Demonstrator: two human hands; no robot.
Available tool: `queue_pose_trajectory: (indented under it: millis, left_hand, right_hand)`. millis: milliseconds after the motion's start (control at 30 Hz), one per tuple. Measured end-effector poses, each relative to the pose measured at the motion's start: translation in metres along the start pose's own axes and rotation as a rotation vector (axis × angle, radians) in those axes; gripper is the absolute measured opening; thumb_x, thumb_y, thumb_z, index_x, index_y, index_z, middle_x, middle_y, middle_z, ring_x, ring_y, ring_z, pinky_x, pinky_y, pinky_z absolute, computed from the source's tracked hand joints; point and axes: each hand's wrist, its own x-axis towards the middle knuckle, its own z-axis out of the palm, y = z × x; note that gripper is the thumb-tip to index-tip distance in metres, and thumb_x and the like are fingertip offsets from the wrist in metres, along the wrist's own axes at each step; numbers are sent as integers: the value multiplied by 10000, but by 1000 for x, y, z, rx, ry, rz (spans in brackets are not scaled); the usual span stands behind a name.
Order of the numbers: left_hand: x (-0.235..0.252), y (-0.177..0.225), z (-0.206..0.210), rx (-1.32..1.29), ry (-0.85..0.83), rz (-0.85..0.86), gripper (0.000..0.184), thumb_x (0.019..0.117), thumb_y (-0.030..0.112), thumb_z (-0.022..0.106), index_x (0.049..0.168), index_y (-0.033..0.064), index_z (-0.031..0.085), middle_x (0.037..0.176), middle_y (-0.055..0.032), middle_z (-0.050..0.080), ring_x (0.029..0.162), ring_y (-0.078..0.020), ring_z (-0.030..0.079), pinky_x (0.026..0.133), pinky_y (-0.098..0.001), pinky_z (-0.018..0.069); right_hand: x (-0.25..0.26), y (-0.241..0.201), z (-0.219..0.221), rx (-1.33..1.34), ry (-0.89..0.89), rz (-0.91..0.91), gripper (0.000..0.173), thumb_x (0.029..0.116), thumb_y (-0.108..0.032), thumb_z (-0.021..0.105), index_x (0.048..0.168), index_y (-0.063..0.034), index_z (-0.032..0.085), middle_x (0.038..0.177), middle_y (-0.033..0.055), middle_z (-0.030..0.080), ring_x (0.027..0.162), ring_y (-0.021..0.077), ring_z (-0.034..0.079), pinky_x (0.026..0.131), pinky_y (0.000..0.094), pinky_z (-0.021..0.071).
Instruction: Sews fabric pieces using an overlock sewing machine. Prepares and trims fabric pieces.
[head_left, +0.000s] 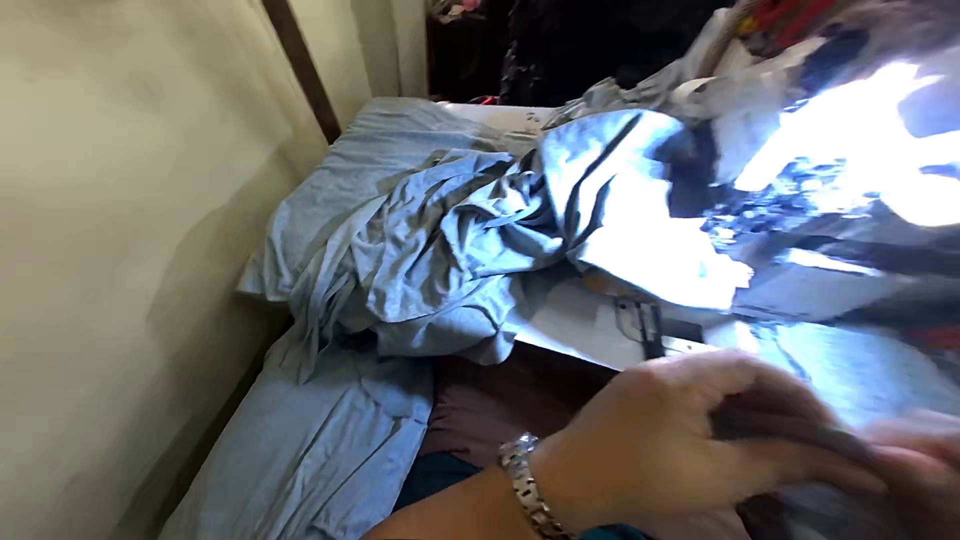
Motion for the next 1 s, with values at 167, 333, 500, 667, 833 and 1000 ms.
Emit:
queue_pose_trajectory:
  millis: [167, 333, 500, 667, 833, 1000]
  left_hand:
    - [-1, -13, -6, -205, 9, -136, 204, 959, 111, 688, 1093, -38, 649, 935, 11, 695, 842, 4, 651, 775, -195, 565]
    - [-4, -20, 1, -94, 125, -91, 114, 918, 124, 731, 1012, 81, 683, 925, 64, 711, 827, 15, 667, 748, -173, 579]
    - [0, -10, 6, -244, 61, -36, 92, 1012, 238, 592, 1084, 207, 640, 950, 124, 704, 849, 50, 668, 763, -147, 570]
    - [4, -29, 13, -338, 156, 32, 133, 1017, 318, 597, 996, 200, 653, 1044, 74, 640, 1037, -25, 613, 918, -199, 517]
    - [-5, -15, -29, -464, -368, -233, 278, 937, 285, 726, 1197, 196, 685, 1095, 94, 727, 1002, 3, 676, 877, -204, 560]
    - [-3, -14, -19, 247, 77, 38, 199, 866, 90, 747, 979, 219, 645, 927, 140, 640, 893, 52, 628, 856, -176, 566]
  right_hand:
    - [4, 0, 18, 43, 154, 230, 130, 1067, -277, 535, 999, -216, 628, 844, -193, 648, 754, -110, 603, 678, 106, 528]
    - [2, 9, 21, 136, 194, 178, 215, 1069, -294, 536, 988, -120, 634, 773, -99, 612, 655, -82, 553, 588, 90, 474]
    - [2, 7, 14, 297, 153, 28, 205, 1029, -289, 618, 1139, -124, 671, 953, -67, 622, 805, -67, 565, 696, 93, 490]
    - [3, 29, 24, 422, 155, -90, 134, 1002, -256, 666, 1027, -125, 646, 1150, 12, 668, 1194, 125, 619, 1059, 332, 516]
    - [2, 17, 15, 817, 322, 86, 49, 1014, -262, 621, 1060, -245, 629, 952, -104, 702, 872, -5, 689, 794, 198, 590]
    - [-5, 25, 14, 692, 77, 120, 397, 947, -121, 699, 1302, -186, 533, 1082, -68, 702, 966, 17, 684, 845, 225, 582]
